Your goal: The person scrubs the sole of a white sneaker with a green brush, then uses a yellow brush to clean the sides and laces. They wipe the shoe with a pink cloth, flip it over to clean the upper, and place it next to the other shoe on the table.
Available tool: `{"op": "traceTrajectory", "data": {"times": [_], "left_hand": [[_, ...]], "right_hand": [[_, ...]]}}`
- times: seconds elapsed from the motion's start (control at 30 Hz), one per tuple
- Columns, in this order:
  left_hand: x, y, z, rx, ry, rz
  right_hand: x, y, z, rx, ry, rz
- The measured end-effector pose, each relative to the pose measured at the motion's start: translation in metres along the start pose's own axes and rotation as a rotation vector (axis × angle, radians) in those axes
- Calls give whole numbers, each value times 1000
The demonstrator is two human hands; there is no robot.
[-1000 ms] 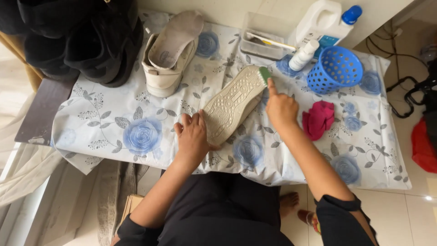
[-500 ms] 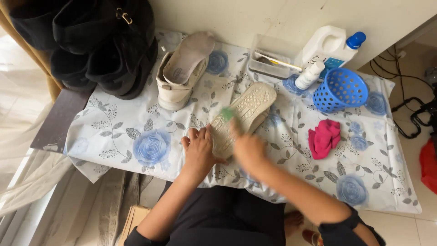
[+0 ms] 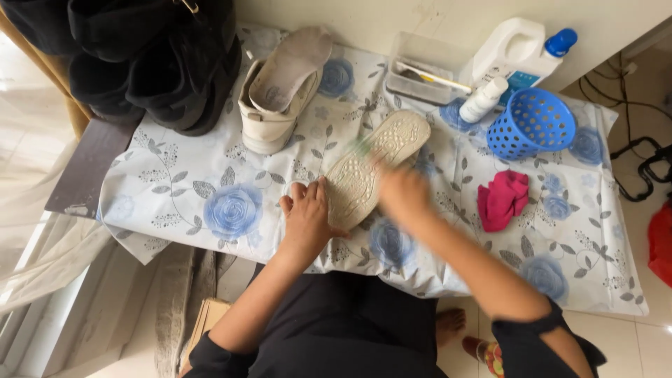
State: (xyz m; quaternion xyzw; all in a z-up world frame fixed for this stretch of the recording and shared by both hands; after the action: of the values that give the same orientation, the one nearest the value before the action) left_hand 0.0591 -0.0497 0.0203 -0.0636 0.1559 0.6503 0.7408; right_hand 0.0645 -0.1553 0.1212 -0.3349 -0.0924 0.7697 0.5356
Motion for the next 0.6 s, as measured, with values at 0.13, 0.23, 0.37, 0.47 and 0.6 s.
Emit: {"op": "traceTrajectory", "data": {"times": [0.13, 0.23, 0.37, 0.47, 0.6], "left_hand": [[0, 3, 0, -15, -29, -7], [5, -2, -1, -11, 9, 15], [7, 4, 1, -57, 3, -13], [4, 7, 1, -60, 20, -22], [17, 2, -14, -48, 81, -34]], "right_hand": [[-68, 19, -154, 261, -192, -287], [3, 41, -87, 346, -279, -171], [10, 48, -73, 263, -153, -42], [-23, 31, -92, 156, 2, -173], [64, 70, -35, 622, -497, -123]]}}
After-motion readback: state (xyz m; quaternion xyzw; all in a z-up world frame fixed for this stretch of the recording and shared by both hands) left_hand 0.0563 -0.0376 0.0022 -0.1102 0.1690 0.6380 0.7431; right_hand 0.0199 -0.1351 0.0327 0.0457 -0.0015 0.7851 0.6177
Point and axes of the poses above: each hand's wrist, its own y-axis away from the middle knuckle, its own z-axis out of the back of the hand, x = y × z, the point moved 6 cm from there along -y, towards the middle knuckle, and after that the axes turned 6 degrees about -x, right-handed, at the moved point
